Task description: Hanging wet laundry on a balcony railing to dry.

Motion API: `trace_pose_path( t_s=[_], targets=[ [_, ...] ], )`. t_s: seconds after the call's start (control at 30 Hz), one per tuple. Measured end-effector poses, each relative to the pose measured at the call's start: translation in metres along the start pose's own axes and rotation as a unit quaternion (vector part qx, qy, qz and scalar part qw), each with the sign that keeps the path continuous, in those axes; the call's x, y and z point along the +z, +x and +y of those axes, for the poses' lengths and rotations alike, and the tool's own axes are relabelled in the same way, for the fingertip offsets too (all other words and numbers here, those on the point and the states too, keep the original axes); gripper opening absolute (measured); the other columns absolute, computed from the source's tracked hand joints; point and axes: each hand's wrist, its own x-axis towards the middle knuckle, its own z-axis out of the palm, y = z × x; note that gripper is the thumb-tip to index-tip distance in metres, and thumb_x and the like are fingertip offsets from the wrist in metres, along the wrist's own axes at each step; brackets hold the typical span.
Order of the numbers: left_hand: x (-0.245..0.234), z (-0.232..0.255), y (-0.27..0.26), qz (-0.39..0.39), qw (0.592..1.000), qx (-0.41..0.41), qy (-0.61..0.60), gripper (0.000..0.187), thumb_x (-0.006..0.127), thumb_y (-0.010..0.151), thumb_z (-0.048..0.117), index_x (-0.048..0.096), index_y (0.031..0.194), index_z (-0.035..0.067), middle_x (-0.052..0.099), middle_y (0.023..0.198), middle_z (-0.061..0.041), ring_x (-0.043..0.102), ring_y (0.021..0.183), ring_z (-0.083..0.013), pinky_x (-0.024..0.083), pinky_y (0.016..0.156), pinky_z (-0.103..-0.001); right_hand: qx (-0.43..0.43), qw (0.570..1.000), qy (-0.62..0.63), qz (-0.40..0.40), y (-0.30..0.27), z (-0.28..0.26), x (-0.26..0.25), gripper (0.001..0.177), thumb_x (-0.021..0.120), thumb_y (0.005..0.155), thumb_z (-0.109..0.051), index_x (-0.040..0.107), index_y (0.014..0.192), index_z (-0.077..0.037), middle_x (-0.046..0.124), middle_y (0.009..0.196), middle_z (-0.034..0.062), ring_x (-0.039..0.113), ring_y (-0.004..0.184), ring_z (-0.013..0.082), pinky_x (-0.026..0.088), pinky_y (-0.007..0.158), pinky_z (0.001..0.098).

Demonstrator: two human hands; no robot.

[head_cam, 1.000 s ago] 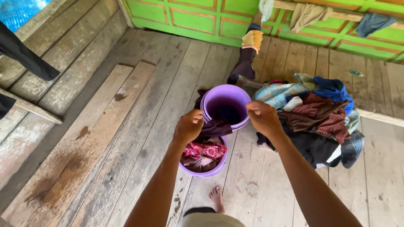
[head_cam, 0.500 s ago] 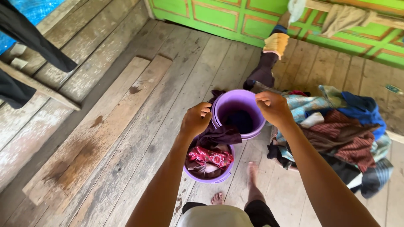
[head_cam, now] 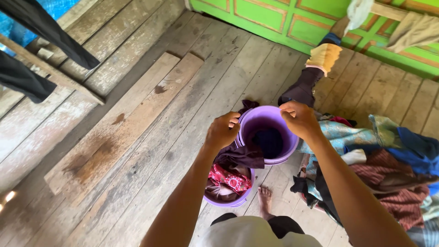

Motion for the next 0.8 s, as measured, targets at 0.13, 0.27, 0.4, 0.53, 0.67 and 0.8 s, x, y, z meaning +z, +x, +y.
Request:
trace_pose_path(
  t_s=[0.13,0.27,0.4,0.53,0.67,0.8],
  targets=[
    [0.007,0.009,0.004,0.008,1.000,-0.019,0.018,0.037,0.064,0.088,0.019,0.068,0.123,0.009,0.078,0.108,-0.012,0.076,0.102,-0.0252,0.058,0.086,-0.040,0.004,1.000,-0.007,-0.023,0.020,0.016,-0.007,0.025,0.065,0.092,-0.019,0.074,0.111,-0.005,0.078,0.107,0.0141,0.075,0.098,0.0259,0.058,0.085,0.0376],
    [0.016,-0.002,0.002,0.032,0.998,-0.033,0.031,0.037,0.063,0.087,0.018,0.068,0.123,0.009,0.078,0.108,-0.012,0.076,0.101,-0.0255,0.058,0.086,-0.040,-0.006,0.999,-0.002,-0.043,0.036,0.037,-0.002,0.024,0.066,0.092,-0.018,0.075,0.111,-0.005,0.078,0.105,0.0139,0.076,0.097,0.0255,0.058,0.084,0.0370],
    [0.016,-0.003,-0.004,0.061,0.997,-0.043,0.029,0.037,0.063,0.087,0.018,0.069,0.122,0.008,0.078,0.108,-0.012,0.077,0.100,-0.0259,0.059,0.087,-0.039,-0.044,0.997,0.024,-0.064,0.054,0.061,0.023,0.024,0.068,0.092,-0.019,0.075,0.110,-0.006,0.078,0.102,0.0128,0.077,0.093,0.0244,0.059,0.082,0.0356],
    [0.024,-0.008,-0.002,0.086,0.995,-0.047,0.031,0.037,0.063,0.086,0.020,0.069,0.121,0.009,0.078,0.108,-0.012,0.077,0.101,-0.0255,0.059,0.087,-0.039,-0.075,0.991,0.037,-0.104,0.064,0.055,0.031,0.025,0.068,0.091,-0.021,0.073,0.111,-0.006,0.079,0.102,0.0117,0.077,0.092,0.0237,0.059,0.080,0.0351],
    [0.028,0.001,0.000,0.108,0.992,-0.056,0.041,0.037,0.063,0.086,0.020,0.069,0.122,0.010,0.078,0.109,-0.012,0.077,0.101,-0.0253,0.059,0.088,-0.039,-0.071,0.989,0.026,-0.124,0.067,0.043,0.035,0.026,0.068,0.091,-0.021,0.073,0.111,-0.006,0.079,0.104,0.0117,0.077,0.093,0.0236,0.059,0.080,0.0354],
    [0.035,0.016,0.004,0.098,0.991,-0.081,0.044,0.038,0.062,0.087,0.019,0.068,0.124,0.012,0.077,0.113,-0.010,0.075,0.105,-0.0248,0.058,0.090,-0.041,-0.049,0.987,0.005,-0.156,0.056,0.023,0.026,0.026,0.066,0.091,-0.021,0.073,0.112,-0.007,0.078,0.110,0.0107,0.076,0.099,0.0239,0.059,0.084,0.0364]
  ],
)
